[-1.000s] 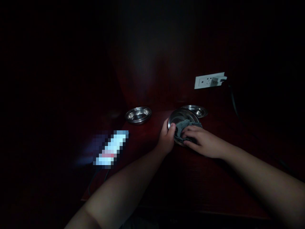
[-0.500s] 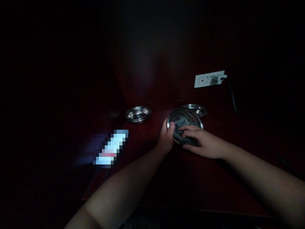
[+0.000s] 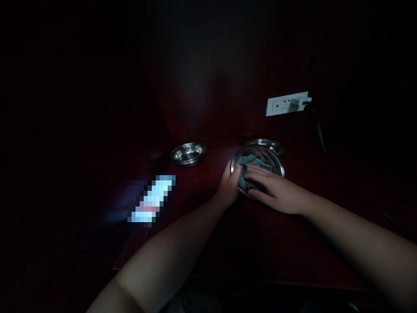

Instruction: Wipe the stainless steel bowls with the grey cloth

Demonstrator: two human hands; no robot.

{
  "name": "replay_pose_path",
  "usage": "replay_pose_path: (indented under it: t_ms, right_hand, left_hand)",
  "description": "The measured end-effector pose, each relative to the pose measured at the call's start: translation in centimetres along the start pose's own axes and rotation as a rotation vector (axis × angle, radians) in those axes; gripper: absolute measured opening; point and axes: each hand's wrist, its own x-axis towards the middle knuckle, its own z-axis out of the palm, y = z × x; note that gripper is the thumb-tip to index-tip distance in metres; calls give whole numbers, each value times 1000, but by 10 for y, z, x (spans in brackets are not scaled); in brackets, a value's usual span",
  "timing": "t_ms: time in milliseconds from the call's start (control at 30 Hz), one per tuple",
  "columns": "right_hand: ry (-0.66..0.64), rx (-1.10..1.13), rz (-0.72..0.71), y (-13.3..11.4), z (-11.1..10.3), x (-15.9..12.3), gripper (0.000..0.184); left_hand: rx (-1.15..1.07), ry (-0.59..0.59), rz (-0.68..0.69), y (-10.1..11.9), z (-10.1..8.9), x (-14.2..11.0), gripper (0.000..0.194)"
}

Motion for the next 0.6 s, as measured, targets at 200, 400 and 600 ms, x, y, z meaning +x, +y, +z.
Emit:
replay_pose_path:
  t_ms: [200, 400, 600]
  right_hand:
    - [1, -189, 91, 6, 1, -1, 49]
    - [-32, -261, 160, 6, 0, -1, 51]
    - [-95, -239, 183, 6, -7, 0, 47]
  left_hand:
    - [2, 31, 3, -3, 1, 1, 40]
    - [32, 66, 32, -5, -1, 2, 40]
    - [96, 98, 36, -9, -5, 3, 44]
